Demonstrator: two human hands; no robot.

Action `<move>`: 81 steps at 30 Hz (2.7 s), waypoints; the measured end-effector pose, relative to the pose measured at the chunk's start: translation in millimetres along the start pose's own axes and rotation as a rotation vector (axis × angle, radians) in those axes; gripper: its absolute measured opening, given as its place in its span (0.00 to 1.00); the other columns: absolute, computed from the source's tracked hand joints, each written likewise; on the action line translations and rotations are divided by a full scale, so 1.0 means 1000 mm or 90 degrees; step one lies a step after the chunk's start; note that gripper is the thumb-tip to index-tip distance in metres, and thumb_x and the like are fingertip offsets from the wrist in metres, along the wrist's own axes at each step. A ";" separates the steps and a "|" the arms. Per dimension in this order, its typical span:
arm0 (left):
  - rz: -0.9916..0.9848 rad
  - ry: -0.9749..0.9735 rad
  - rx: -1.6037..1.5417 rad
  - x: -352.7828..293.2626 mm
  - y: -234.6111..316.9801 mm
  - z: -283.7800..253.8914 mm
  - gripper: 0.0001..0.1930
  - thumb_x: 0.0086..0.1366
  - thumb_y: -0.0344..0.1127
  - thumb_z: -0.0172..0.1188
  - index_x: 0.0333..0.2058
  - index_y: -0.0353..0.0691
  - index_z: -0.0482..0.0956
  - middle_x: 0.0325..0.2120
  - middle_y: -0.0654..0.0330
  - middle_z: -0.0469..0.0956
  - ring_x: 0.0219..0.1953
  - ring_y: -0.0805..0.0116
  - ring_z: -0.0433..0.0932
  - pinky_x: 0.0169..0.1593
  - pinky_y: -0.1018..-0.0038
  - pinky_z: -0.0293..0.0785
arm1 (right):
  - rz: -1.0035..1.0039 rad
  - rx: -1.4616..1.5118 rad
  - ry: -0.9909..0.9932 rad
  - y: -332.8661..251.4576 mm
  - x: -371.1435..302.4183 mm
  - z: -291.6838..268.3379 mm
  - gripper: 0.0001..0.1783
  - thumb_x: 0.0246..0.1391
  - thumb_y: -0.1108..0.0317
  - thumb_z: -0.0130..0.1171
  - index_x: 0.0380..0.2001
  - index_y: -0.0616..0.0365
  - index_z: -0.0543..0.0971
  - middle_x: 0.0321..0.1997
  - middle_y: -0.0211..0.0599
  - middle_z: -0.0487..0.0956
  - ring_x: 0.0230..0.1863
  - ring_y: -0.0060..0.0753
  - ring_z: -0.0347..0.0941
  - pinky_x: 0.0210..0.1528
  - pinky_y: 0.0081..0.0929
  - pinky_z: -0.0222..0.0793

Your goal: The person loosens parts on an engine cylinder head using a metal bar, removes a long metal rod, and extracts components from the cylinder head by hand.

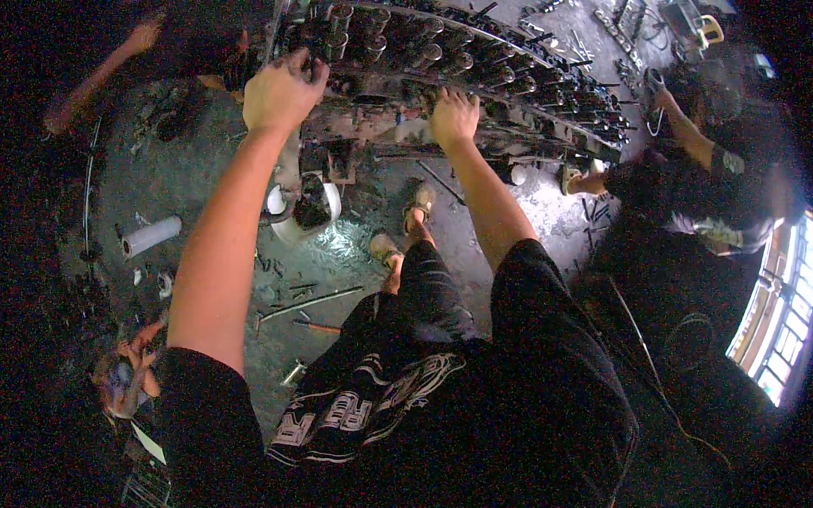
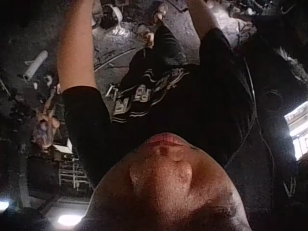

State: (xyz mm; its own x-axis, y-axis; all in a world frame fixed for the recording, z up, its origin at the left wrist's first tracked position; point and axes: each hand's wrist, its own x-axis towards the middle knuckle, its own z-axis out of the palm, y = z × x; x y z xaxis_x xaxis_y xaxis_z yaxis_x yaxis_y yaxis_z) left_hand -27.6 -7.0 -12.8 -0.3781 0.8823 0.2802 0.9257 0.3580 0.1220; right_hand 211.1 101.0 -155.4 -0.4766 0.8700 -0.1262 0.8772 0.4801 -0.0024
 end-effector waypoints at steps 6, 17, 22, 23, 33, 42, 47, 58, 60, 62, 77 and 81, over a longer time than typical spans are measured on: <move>-0.001 0.020 -0.017 0.001 0.003 -0.002 0.22 0.58 0.56 0.52 0.40 0.48 0.82 0.30 0.51 0.82 0.30 0.49 0.81 0.36 0.58 0.78 | -0.159 0.017 0.119 0.015 0.008 0.028 0.28 0.50 0.50 0.59 0.50 0.54 0.72 0.49 0.43 0.77 0.55 0.41 0.70 0.61 0.47 0.55; -0.021 -0.092 0.003 0.003 0.007 -0.007 0.24 0.59 0.57 0.51 0.44 0.48 0.78 0.35 0.57 0.82 0.36 0.55 0.81 0.39 0.59 0.77 | -0.025 0.029 0.104 0.012 0.006 0.019 0.24 0.49 0.54 0.59 0.48 0.53 0.74 0.47 0.35 0.78 0.54 0.36 0.71 0.60 0.43 0.55; -0.014 -0.065 0.005 0.002 0.004 -0.005 0.23 0.58 0.58 0.51 0.44 0.48 0.79 0.34 0.57 0.81 0.35 0.55 0.81 0.39 0.60 0.77 | -0.080 0.060 0.129 0.012 -0.002 0.012 0.32 0.44 0.56 0.66 0.52 0.53 0.70 0.49 0.36 0.77 0.54 0.35 0.71 0.58 0.38 0.58; -0.011 -0.064 0.001 0.002 0.004 -0.006 0.23 0.58 0.58 0.52 0.44 0.49 0.79 0.34 0.57 0.81 0.35 0.56 0.81 0.39 0.60 0.77 | -0.055 0.053 0.090 0.011 -0.001 0.008 0.31 0.45 0.55 0.65 0.51 0.53 0.70 0.49 0.36 0.77 0.54 0.35 0.71 0.57 0.39 0.58; -0.004 -0.046 -0.009 0.004 0.008 -0.005 0.21 0.57 0.58 0.53 0.42 0.53 0.80 0.32 0.57 0.81 0.33 0.54 0.81 0.37 0.59 0.77 | -0.072 0.038 0.117 0.015 0.008 0.023 0.29 0.47 0.68 0.54 0.56 0.53 0.70 0.53 0.34 0.76 0.55 0.35 0.71 0.59 0.40 0.57; -0.045 -0.075 -0.011 0.004 0.011 -0.006 0.22 0.57 0.60 0.53 0.43 0.56 0.81 0.26 0.52 0.81 0.29 0.48 0.81 0.36 0.57 0.78 | 0.011 0.010 0.101 0.004 0.006 0.008 0.22 0.50 0.62 0.53 0.49 0.53 0.74 0.49 0.33 0.77 0.52 0.35 0.72 0.56 0.39 0.58; -0.026 -0.033 0.001 0.004 0.009 -0.004 0.22 0.56 0.59 0.53 0.44 0.56 0.81 0.24 0.51 0.81 0.28 0.48 0.81 0.35 0.57 0.78 | -0.096 -0.016 0.168 0.012 0.004 0.029 0.32 0.44 0.53 0.62 0.53 0.53 0.70 0.52 0.35 0.75 0.58 0.35 0.68 0.62 0.43 0.53; -0.010 -0.016 0.023 0.003 0.012 -0.005 0.16 0.57 0.55 0.52 0.33 0.53 0.81 0.23 0.55 0.81 0.27 0.51 0.80 0.31 0.57 0.76 | 0.023 0.028 0.085 0.007 0.008 0.011 0.24 0.49 0.57 0.58 0.50 0.52 0.71 0.49 0.33 0.77 0.54 0.33 0.71 0.52 0.41 0.59; -0.001 0.016 0.014 0.003 0.015 -0.005 0.16 0.57 0.55 0.52 0.33 0.54 0.81 0.22 0.55 0.80 0.26 0.51 0.80 0.30 0.57 0.76 | 0.014 0.000 0.120 0.013 0.013 0.022 0.22 0.50 0.59 0.56 0.50 0.52 0.71 0.49 0.33 0.77 0.54 0.33 0.70 0.51 0.40 0.59; -0.022 0.009 0.015 0.002 0.013 -0.005 0.16 0.57 0.54 0.53 0.32 0.53 0.81 0.21 0.55 0.80 0.25 0.50 0.80 0.30 0.57 0.76 | -0.042 0.057 0.017 0.007 0.013 0.015 0.23 0.51 0.64 0.53 0.52 0.51 0.71 0.53 0.34 0.76 0.57 0.33 0.69 0.58 0.40 0.57; 0.015 0.046 -0.001 0.002 0.009 0.000 0.21 0.56 0.55 0.56 0.40 0.48 0.82 0.29 0.49 0.81 0.30 0.48 0.81 0.35 0.58 0.78 | 0.035 0.044 0.080 0.001 0.000 0.008 0.24 0.46 0.58 0.60 0.48 0.51 0.73 0.44 0.33 0.79 0.52 0.32 0.72 0.56 0.39 0.57; 0.016 0.061 0.000 0.001 0.008 -0.002 0.20 0.56 0.55 0.56 0.39 0.48 0.82 0.28 0.49 0.81 0.29 0.48 0.81 0.35 0.58 0.78 | 0.012 0.038 0.071 -0.001 0.002 0.012 0.23 0.47 0.57 0.60 0.47 0.50 0.73 0.44 0.33 0.79 0.52 0.33 0.72 0.59 0.40 0.56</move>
State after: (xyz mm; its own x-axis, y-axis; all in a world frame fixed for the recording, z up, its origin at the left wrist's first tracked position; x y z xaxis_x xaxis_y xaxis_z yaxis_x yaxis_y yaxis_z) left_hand -20.7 -4.1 -9.5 -0.3532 0.8577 0.3736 0.9351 0.3359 0.1128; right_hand 209.9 101.1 -168.0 -0.4610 0.8873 -0.0157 0.8862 0.4593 -0.0607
